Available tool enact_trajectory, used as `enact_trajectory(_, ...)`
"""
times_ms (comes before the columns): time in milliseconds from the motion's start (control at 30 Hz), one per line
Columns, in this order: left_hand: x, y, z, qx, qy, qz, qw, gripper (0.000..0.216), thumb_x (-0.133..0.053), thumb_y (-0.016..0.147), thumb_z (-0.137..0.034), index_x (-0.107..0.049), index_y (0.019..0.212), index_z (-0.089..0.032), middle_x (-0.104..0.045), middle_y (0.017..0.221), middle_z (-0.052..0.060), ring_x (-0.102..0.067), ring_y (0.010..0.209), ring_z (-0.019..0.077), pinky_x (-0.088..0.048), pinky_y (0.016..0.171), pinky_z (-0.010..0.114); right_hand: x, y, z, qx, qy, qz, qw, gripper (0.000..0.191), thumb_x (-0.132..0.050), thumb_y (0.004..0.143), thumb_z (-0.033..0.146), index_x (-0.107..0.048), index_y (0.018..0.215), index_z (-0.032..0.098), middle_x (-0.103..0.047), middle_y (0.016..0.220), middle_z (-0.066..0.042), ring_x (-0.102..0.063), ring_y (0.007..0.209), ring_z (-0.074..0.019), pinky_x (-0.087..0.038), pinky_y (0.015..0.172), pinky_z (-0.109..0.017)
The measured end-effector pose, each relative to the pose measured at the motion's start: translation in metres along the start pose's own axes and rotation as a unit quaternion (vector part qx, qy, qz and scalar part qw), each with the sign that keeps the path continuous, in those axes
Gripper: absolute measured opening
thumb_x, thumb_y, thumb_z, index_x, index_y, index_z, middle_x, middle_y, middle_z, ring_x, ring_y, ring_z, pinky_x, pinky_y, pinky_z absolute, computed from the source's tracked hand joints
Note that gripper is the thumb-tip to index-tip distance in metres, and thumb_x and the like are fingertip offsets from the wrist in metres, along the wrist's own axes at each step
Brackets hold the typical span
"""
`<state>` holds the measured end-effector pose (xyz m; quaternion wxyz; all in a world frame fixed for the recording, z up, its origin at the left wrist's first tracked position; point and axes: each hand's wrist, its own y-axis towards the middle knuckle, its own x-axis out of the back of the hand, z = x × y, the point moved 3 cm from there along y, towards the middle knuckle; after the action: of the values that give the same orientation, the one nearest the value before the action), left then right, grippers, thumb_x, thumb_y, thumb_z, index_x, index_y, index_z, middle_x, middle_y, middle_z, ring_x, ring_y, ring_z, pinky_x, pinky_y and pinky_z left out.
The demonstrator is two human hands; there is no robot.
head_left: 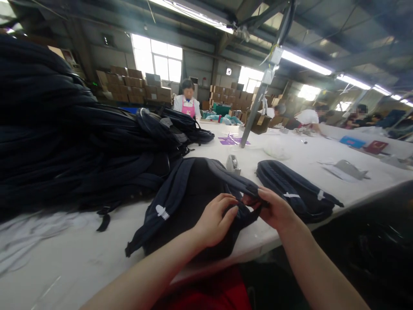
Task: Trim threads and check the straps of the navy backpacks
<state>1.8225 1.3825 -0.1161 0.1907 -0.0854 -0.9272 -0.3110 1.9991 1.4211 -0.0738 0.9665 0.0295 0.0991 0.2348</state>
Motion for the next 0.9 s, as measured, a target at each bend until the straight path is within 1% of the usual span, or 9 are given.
enact_trajectory(67,-0.002,0.008,-0.001,0.005,-0.057,0.038,0.998,0.039,-0.039,0.096,-0.045,-0.061,0.114,-0.018,-0.064,0.113,0.009,-0.059,0.106,0.0209,-0.047,0.097,0.035,-0.011,0.007,0.009,0.025,0.027,0.005,0.999,0.029,-0.074,0.071,0.042,-0.069,0.087,0.017,-0.071,0.083,-0.004,-0.066,0.077,-0.0189,-0.054,0.069,-0.029)
enact_trajectory(133,-0.005,0.011,-0.003,0.005,-0.080,0.070,0.994,0.041,-0.048,0.092,-0.047,-0.060,0.117,-0.017,-0.065,0.112,0.010,-0.060,0.103,0.0218,-0.049,0.094,0.035,-0.019,0.014,0.020,0.037,0.054,-0.008,0.998,0.028,-0.076,0.070,0.038,-0.069,0.089,0.019,-0.072,0.087,-0.003,-0.067,0.080,-0.0186,-0.055,0.074,-0.031)
enact_trajectory(233,-0.010,0.010,-0.003,-0.012,-0.032,0.061,0.998,0.035,-0.066,0.080,-0.039,-0.065,0.108,-0.018,-0.060,0.121,0.010,-0.058,0.108,0.0238,-0.047,0.097,0.036,-0.029,0.026,0.037,0.039,0.057,-0.009,0.998,0.022,-0.073,0.076,0.033,-0.070,0.091,0.018,-0.073,0.093,-0.005,-0.067,0.085,-0.0177,-0.054,0.088,-0.033)
enact_trajectory(367,-0.020,0.011,0.014,0.025,-0.019,0.042,0.999,0.020,-0.061,0.084,-0.030,-0.071,0.098,-0.020,-0.060,0.121,0.008,-0.058,0.108,0.0214,-0.046,0.099,0.035,-0.042,0.039,0.056,0.041,0.039,0.028,0.998,0.017,-0.066,0.083,0.027,-0.069,0.095,0.015,-0.072,0.099,-0.007,-0.066,0.089,-0.0178,-0.051,0.097,-0.037)
enact_trajectory(467,-0.026,0.010,0.034,0.059,-0.079,0.073,0.992,0.029,-0.051,0.091,-0.038,-0.072,0.098,-0.020,-0.061,0.119,0.008,-0.058,0.109,0.0209,-0.044,0.102,0.037,-0.046,0.045,0.065,0.045,0.042,0.030,0.998,0.014,-0.061,0.085,0.022,-0.069,0.094,0.014,-0.073,0.098,-0.007,-0.067,0.088,-0.0175,-0.053,0.094,-0.036)
enact_trajectory(533,-0.027,0.007,0.045,0.081,-0.134,0.096,0.983,0.036,-0.048,0.092,-0.044,-0.071,0.106,-0.020,-0.061,0.122,0.008,-0.056,0.114,0.0226,-0.041,0.106,0.040,-0.045,0.048,0.067,0.045,0.046,0.023,0.998,0.013,-0.059,0.085,0.019,-0.069,0.092,0.014,-0.073,0.095,-0.006,-0.067,0.086,-0.0171,-0.054,0.092,-0.035)
enact_trajectory(667,-0.022,0.001,0.048,0.125,-0.239,0.118,0.956,0.047,-0.040,0.095,-0.050,-0.064,0.121,-0.019,-0.059,0.130,0.008,-0.048,0.126,0.0245,-0.029,0.115,0.042,-0.042,0.055,0.068,0.043,0.070,0.014,0.997,0.014,-0.056,0.086,0.015,-0.069,0.092,0.012,-0.073,0.092,-0.007,-0.068,0.080,-0.0153,-0.056,0.085,-0.029)
enact_trajectory(767,-0.023,0.000,0.040,0.121,-0.247,0.134,0.952,0.051,-0.032,0.097,-0.052,-0.064,0.123,-0.021,-0.052,0.139,0.006,-0.040,0.133,0.0245,-0.023,0.118,0.040,-0.043,0.058,0.070,0.039,0.094,0.009,0.995,0.015,-0.054,0.086,0.012,-0.069,0.091,0.012,-0.074,0.091,-0.009,-0.068,0.078,-0.0152,-0.057,0.080,-0.026)
enact_trajectory(900,-0.036,0.006,0.041,0.087,-0.184,0.141,0.969,0.050,-0.039,0.094,-0.054,-0.065,0.122,-0.023,-0.047,0.140,0.007,-0.041,0.131,0.0249,-0.025,0.117,0.038,-0.053,0.056,0.073,0.011,0.111,0.006,0.994,0.019,-0.050,0.088,0.009,-0.068,0.092,0.011,-0.074,0.089,-0.010,-0.069,0.078,-0.0160,-0.059,0.075,-0.028)
